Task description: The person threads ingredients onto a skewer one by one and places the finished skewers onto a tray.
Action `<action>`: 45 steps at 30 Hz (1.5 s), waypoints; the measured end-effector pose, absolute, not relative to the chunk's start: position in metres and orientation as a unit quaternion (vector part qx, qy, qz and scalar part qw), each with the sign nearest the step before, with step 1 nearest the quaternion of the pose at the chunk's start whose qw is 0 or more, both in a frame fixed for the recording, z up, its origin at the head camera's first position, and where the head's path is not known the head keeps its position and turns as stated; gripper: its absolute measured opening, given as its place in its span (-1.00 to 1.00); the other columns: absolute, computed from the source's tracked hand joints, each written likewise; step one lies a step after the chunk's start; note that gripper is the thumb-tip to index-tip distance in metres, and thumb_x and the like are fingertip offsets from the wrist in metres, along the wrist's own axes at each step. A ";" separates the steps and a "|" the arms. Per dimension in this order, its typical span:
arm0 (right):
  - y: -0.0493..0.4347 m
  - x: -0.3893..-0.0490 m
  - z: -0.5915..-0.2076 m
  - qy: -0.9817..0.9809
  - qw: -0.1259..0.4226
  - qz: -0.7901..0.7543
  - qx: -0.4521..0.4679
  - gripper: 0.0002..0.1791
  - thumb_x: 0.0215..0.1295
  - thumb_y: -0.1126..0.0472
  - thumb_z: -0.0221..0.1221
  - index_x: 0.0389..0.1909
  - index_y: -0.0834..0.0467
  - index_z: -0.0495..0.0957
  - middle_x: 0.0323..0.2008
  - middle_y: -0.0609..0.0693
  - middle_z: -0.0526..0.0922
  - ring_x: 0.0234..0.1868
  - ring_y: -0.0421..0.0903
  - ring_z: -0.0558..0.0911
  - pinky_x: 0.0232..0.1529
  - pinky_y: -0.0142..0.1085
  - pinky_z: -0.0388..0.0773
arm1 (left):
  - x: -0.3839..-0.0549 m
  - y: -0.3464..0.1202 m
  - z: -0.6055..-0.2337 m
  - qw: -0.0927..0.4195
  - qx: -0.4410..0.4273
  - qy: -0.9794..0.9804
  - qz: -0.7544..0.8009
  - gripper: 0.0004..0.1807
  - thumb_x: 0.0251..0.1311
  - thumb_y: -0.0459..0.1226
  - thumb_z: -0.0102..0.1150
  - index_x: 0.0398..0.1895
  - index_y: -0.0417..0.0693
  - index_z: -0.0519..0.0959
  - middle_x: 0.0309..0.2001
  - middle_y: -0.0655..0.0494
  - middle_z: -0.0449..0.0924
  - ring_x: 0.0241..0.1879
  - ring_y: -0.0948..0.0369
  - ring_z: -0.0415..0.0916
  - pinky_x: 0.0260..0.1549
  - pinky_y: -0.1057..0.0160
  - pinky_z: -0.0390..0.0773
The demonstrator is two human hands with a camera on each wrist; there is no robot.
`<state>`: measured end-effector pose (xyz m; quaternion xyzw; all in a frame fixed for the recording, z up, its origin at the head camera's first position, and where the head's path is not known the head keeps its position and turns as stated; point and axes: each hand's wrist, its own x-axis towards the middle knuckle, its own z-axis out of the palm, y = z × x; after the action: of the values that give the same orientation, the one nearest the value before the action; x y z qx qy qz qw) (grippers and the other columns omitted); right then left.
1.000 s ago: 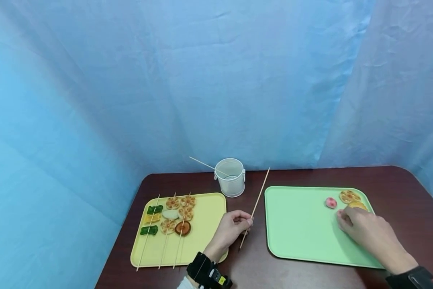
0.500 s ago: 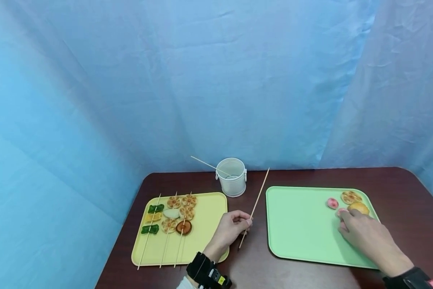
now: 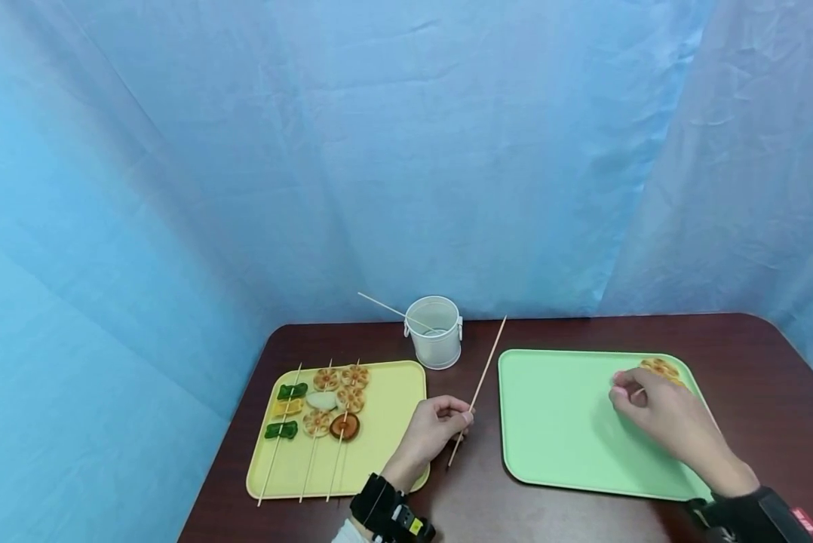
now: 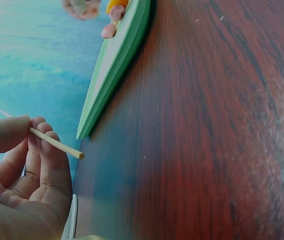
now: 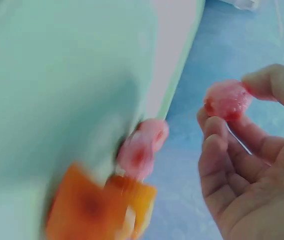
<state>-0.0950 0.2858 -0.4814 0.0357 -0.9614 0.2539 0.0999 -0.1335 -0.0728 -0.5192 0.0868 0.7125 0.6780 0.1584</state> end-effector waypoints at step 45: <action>0.223 -0.143 -0.485 -0.415 -0.058 0.907 -0.026 -0.76 0.60 0.36 0.02 0.03 0.25 0.66 0.00 0.04 0.73 0.15 -0.16 0.68 0.25 -0.31 0.49 | -0.116 -0.062 -0.520 0.181 0.131 0.719 0.658 -0.87 0.28 -0.44 0.28 -0.22 -0.41 0.70 -0.46 -0.03 0.65 -0.50 0.28 0.51 -0.51 0.42 0.51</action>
<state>-0.1431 0.2231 -0.4845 -0.0261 -0.4155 0.9074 -0.0577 -0.1162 -0.0621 -0.5195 0.1306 0.7190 0.6582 0.1807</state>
